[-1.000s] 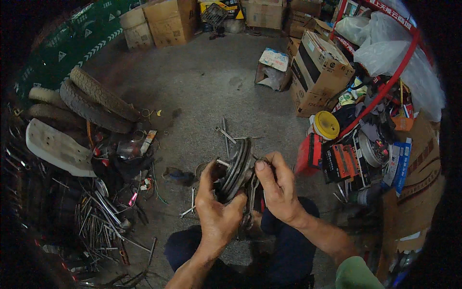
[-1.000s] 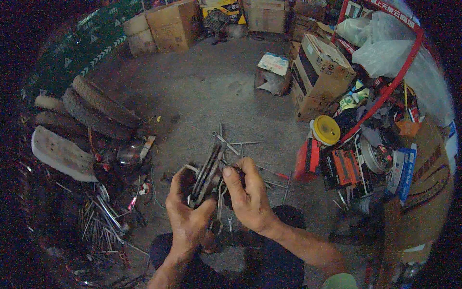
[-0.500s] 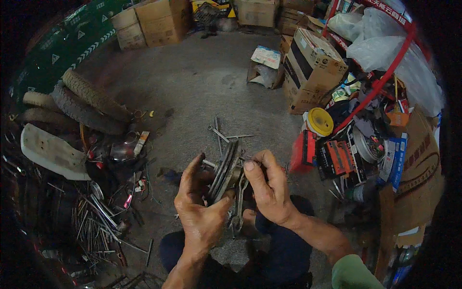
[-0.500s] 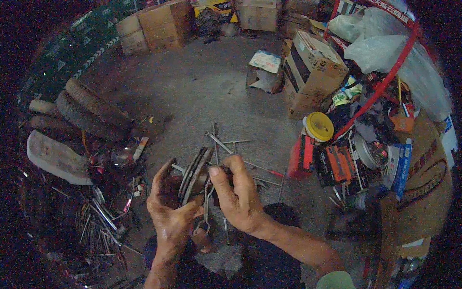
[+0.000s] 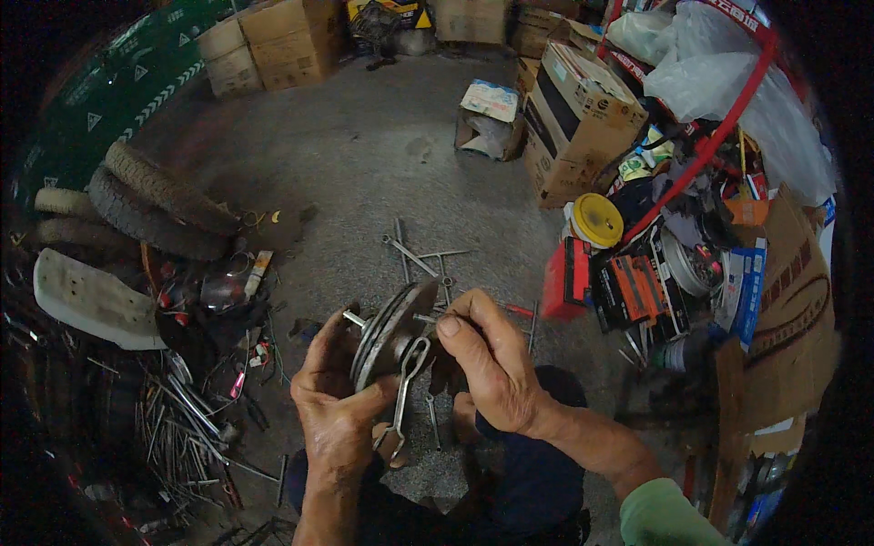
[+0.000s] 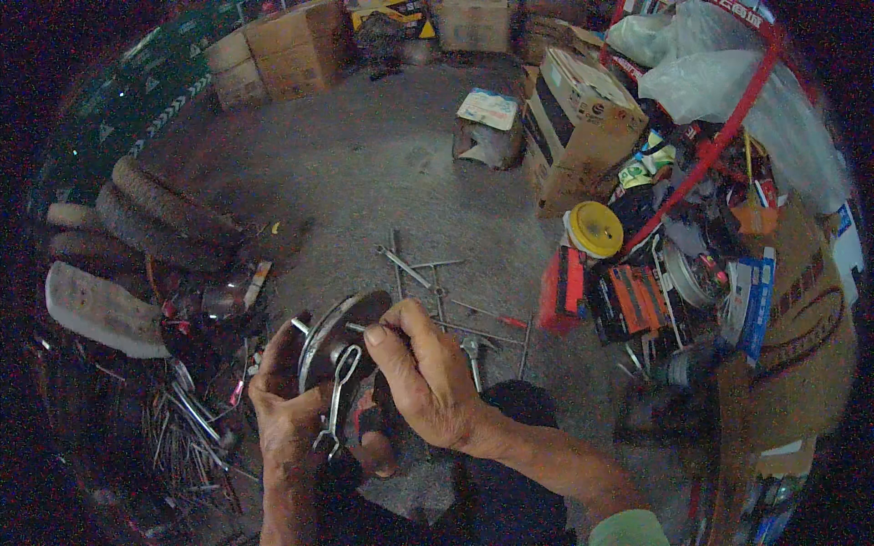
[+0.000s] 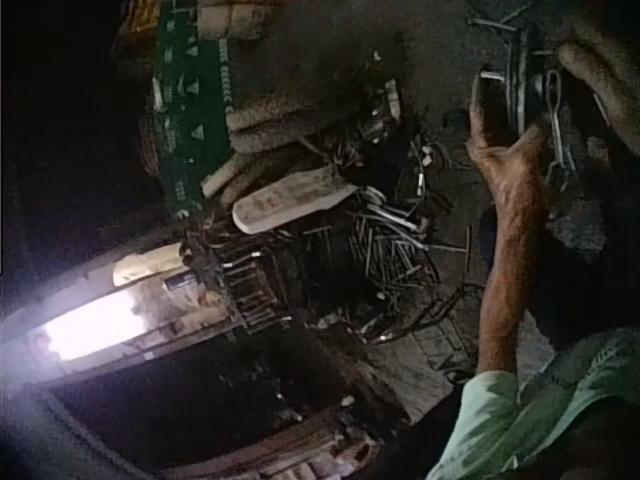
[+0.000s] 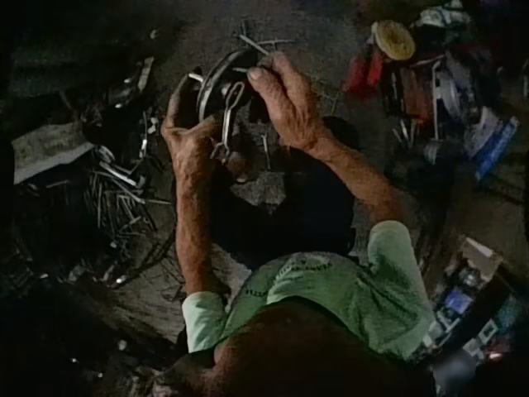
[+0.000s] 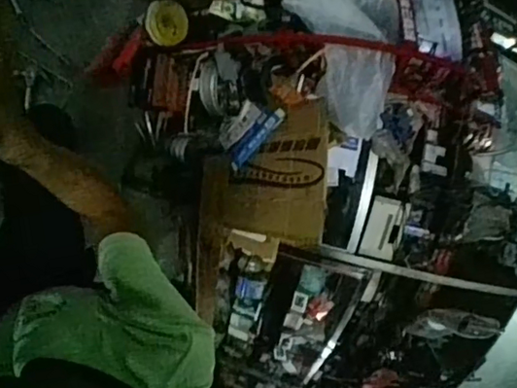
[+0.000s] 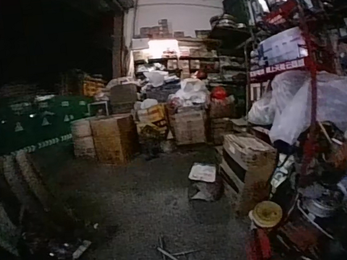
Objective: The person assembles a mechanical component, likely a brake assembly, by hand. They insert a metal clip into a circular housing, use a hammer to secure it, and then tighten a bolt with a wrench.
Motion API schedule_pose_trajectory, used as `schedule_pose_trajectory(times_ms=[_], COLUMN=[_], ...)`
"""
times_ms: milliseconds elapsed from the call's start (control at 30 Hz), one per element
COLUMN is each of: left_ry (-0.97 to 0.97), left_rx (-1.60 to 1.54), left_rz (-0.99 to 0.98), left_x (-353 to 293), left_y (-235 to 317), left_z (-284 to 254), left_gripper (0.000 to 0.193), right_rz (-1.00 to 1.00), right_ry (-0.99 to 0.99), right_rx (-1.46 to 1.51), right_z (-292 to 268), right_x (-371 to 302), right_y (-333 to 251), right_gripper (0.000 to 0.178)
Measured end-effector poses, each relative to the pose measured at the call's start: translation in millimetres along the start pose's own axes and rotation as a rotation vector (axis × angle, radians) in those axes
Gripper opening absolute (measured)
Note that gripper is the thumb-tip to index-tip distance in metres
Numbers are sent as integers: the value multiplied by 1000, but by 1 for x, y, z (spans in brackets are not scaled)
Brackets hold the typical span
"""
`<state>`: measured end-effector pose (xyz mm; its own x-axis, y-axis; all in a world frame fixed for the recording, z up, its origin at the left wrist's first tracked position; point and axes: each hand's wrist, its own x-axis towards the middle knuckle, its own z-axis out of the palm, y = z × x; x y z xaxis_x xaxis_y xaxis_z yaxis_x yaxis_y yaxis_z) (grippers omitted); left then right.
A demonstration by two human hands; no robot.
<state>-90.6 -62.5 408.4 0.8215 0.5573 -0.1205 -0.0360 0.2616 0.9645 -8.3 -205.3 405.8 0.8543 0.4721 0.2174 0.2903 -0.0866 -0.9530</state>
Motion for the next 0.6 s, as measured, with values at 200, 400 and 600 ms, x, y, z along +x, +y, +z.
schedule_pose_trajectory(times_ms=[200, 400, 600], left_ry=[42, 57, 119], left_rx=[2, 22, 107], left_rz=[13, 74, 91], left_x=[-1, 1, 0], left_y=[1, -3, 0], left_z=[-5, -9, -14], left_gripper=[70, 66, 65], right_rz=[15, 79, 48], right_ry=[3, -9, 29], right_rx=[40, 86, 35], right_z=[-3, -2, 2], right_x=[2, 2, 3], right_y=[3, 4, 3], right_gripper=[26, 19, 14])
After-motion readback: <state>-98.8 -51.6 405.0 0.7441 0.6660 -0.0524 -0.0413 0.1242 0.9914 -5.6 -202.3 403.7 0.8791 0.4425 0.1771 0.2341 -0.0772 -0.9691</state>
